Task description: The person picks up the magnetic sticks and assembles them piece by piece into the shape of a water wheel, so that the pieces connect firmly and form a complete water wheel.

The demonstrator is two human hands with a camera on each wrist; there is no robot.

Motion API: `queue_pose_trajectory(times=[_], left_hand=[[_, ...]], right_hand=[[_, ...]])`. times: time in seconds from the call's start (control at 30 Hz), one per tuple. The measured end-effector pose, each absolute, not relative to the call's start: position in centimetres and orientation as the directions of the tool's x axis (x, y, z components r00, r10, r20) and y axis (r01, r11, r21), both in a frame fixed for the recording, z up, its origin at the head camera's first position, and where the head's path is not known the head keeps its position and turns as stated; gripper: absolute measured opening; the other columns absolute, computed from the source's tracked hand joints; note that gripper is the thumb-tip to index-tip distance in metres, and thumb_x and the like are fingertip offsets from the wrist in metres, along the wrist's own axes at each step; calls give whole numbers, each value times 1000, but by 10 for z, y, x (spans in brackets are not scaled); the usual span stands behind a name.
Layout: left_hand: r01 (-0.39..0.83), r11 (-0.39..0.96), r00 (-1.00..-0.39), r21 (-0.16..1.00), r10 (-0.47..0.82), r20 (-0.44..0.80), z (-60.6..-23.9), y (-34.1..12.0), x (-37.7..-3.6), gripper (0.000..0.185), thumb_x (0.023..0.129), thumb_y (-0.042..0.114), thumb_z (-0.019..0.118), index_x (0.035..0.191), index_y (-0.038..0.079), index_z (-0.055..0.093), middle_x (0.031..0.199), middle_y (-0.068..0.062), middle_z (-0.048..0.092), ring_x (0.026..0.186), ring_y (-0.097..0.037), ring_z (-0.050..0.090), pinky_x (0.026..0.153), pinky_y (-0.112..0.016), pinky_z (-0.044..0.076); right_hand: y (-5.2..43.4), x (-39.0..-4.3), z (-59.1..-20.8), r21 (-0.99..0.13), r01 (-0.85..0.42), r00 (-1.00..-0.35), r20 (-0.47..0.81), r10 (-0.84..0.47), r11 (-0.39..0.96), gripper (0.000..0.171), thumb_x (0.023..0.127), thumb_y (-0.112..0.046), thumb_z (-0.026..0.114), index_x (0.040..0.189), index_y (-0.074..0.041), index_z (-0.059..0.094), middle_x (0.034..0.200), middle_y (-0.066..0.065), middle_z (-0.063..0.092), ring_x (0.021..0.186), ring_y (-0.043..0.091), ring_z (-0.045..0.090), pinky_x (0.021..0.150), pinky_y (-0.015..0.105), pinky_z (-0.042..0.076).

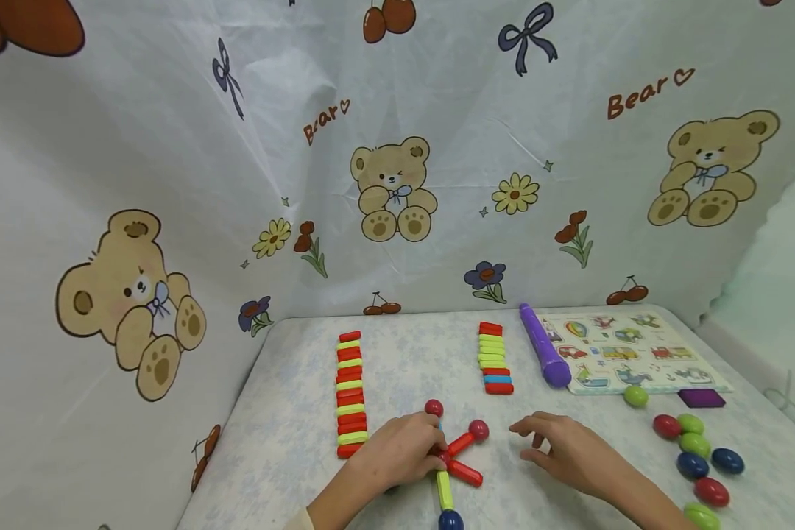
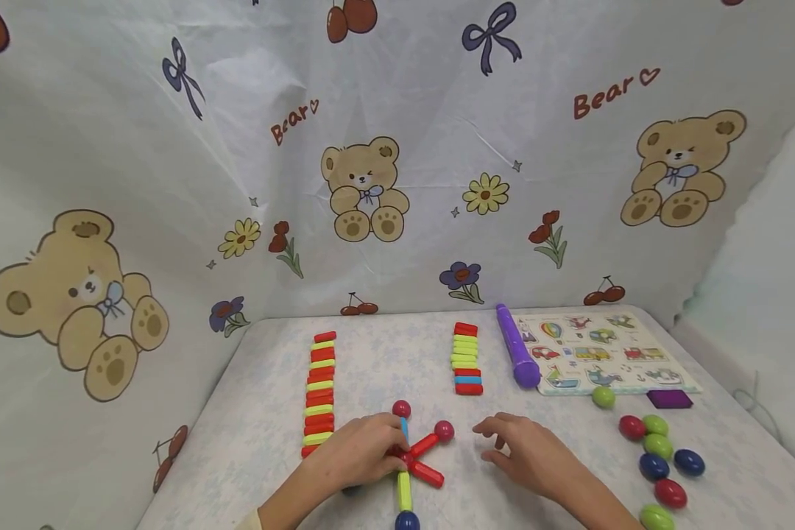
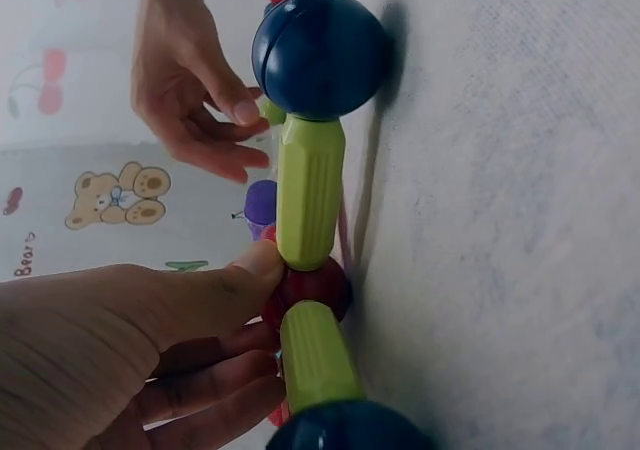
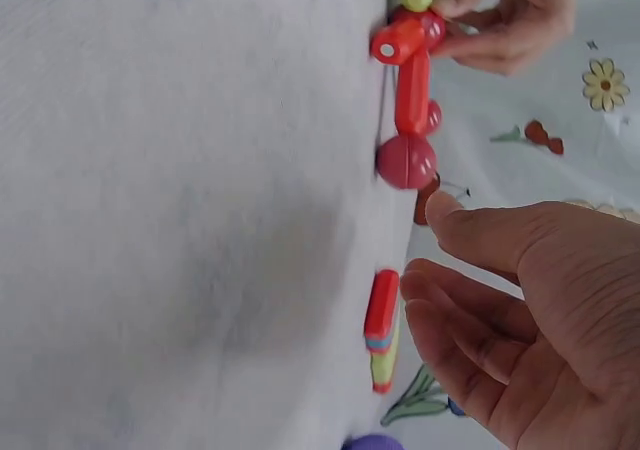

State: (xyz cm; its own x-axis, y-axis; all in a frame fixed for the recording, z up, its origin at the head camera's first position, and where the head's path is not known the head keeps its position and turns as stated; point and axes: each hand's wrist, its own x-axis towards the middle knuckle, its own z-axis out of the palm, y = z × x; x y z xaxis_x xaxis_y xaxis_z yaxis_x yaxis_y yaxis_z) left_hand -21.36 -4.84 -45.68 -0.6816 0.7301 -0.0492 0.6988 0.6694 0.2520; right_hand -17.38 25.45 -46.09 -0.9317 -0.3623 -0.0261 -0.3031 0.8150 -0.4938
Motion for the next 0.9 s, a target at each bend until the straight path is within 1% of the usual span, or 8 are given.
queue_pose_trajectory(times=[0.17,0.33,0.57,0.67,0.73,0.8,0.9], left_hand=[[681,688,-704,249,710,-37,-457,-46,-214,13,93,34,87,97,22,84,81,13,53,69,-2,49,61,-18,45],[659,713,-730,240,683,-28,-459,-45,-214,18,92,37,88,94,19,83,78,12,52,66,-3,48,59,-19,45],[641,733,-751,229,660,-10,-458,-44,-213,24,92,37,89,84,19,76,74,11,52,64,-5,48,56,-20,43],[636,735,-756,234,654,-1,-458,-44,-212,28,92,40,87,81,18,74,72,9,51,63,-5,47,55,-20,42],[654,724,-746,219,666,26,-460,-44,-212,29,93,42,86,82,18,74,74,9,51,66,-5,46,56,-20,42],[673,709,-733,210,678,60,-461,-44,-211,28,94,43,85,87,19,74,78,10,52,70,-4,46,58,-20,42],[697,687,-713,205,694,97,-464,-43,-211,23,94,41,85,97,20,75,86,10,54,76,-3,46,61,-19,44]], right_hand=[[278,-169,-456,-485,-244,-955,-28,-295,840,31,90,-17,87,120,-15,78,104,-4,76,80,2,62,67,21,54],[302,-162,-455,-451,-182,-973,-46,-227,874,29,90,-17,87,118,-16,78,103,-6,75,80,3,62,69,21,54],[343,-147,-459,-387,-155,-983,-36,-183,909,27,91,-19,87,116,-13,78,103,-7,75,78,0,60,68,21,55],[360,-137,-460,-343,-117,-989,-42,-139,932,26,90,-21,88,113,-14,78,100,-8,74,77,2,59,66,23,54],[371,-130,-460,-318,-81,-992,-61,-106,945,25,88,-22,89,110,-15,78,98,-8,73,78,5,59,66,25,54],[382,-122,-460,-298,-35,-993,-99,-68,954,26,88,-27,90,107,-14,78,95,-7,71,79,10,59,67,29,55],[395,-114,-461,-298,64,-980,-200,4,953,33,87,-33,90,108,-11,77,90,-5,67,81,16,58,71,33,57]])
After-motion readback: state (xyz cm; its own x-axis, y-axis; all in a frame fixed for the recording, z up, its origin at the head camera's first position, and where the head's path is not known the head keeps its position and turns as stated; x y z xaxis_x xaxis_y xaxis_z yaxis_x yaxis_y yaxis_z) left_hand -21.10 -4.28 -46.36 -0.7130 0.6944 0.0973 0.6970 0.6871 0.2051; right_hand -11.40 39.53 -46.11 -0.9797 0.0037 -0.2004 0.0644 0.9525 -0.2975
